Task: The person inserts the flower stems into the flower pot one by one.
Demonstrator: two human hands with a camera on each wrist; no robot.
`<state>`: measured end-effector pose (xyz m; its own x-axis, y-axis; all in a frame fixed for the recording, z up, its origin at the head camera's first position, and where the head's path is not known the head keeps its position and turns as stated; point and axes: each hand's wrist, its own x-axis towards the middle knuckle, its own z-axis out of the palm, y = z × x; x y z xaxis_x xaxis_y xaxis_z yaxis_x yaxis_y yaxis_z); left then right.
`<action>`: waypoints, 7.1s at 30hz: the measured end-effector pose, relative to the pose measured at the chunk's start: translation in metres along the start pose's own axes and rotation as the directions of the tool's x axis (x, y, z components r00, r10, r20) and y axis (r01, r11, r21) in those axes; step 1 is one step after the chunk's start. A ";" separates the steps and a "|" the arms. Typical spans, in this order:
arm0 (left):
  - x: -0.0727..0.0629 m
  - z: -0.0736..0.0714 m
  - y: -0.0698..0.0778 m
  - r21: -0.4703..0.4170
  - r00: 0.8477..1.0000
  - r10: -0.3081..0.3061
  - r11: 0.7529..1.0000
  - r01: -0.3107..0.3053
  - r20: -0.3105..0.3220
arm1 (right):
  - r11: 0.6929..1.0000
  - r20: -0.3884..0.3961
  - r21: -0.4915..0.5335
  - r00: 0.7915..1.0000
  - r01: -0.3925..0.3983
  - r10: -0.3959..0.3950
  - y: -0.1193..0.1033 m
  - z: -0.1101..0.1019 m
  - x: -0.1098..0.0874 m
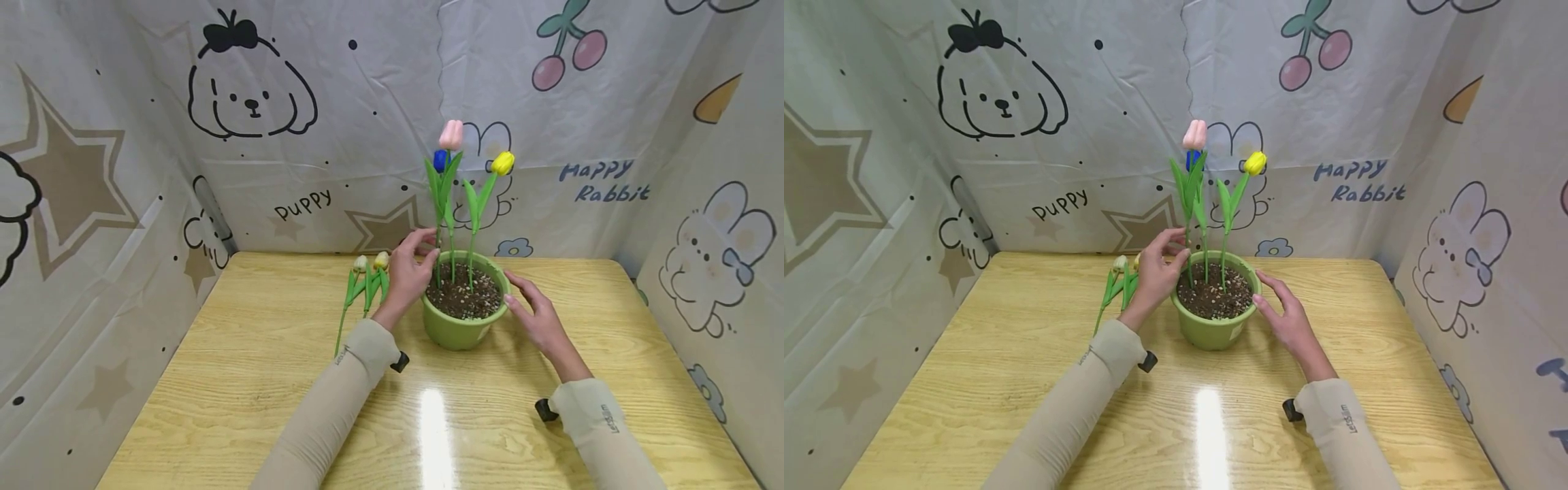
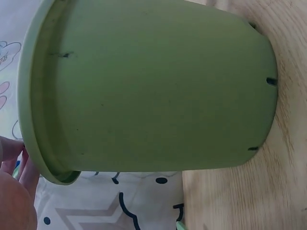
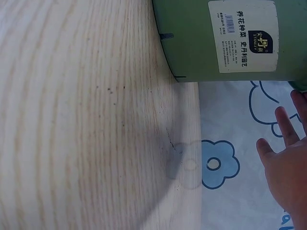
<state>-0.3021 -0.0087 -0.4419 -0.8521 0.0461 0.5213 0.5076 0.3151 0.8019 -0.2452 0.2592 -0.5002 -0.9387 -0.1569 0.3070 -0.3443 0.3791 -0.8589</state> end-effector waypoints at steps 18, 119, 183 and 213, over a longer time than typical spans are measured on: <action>0.002 -0.002 -0.009 0.078 0.993 0.114 0.990 -0.113 -0.008 | 1.000 -0.001 -0.022 1.000 -0.002 0.001 -0.002 0.000 0.001; -0.010 -0.002 -0.024 0.186 0.980 0.197 0.962 -0.199 0.026 | 0.995 0.011 -0.089 0.999 -0.047 0.048 -0.001 -0.001 0.001; -0.116 -0.164 -0.090 0.065 0.728 -0.678 0.735 0.675 0.102 | 0.998 0.018 -0.062 0.999 -0.032 0.033 -0.003 -0.004 -0.002; -0.112 -0.142 -0.092 0.171 0.747 -0.663 0.743 0.647 0.058 | 0.997 0.005 -0.068 0.999 -0.031 0.031 0.001 -0.003 -0.001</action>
<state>-0.2355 -0.1776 -0.5326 -0.9800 -0.1193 -0.1591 -0.1953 0.4263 0.8833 -0.2447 0.2624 -0.4997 -0.9489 -0.1497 0.2779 -0.3156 0.4451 -0.8380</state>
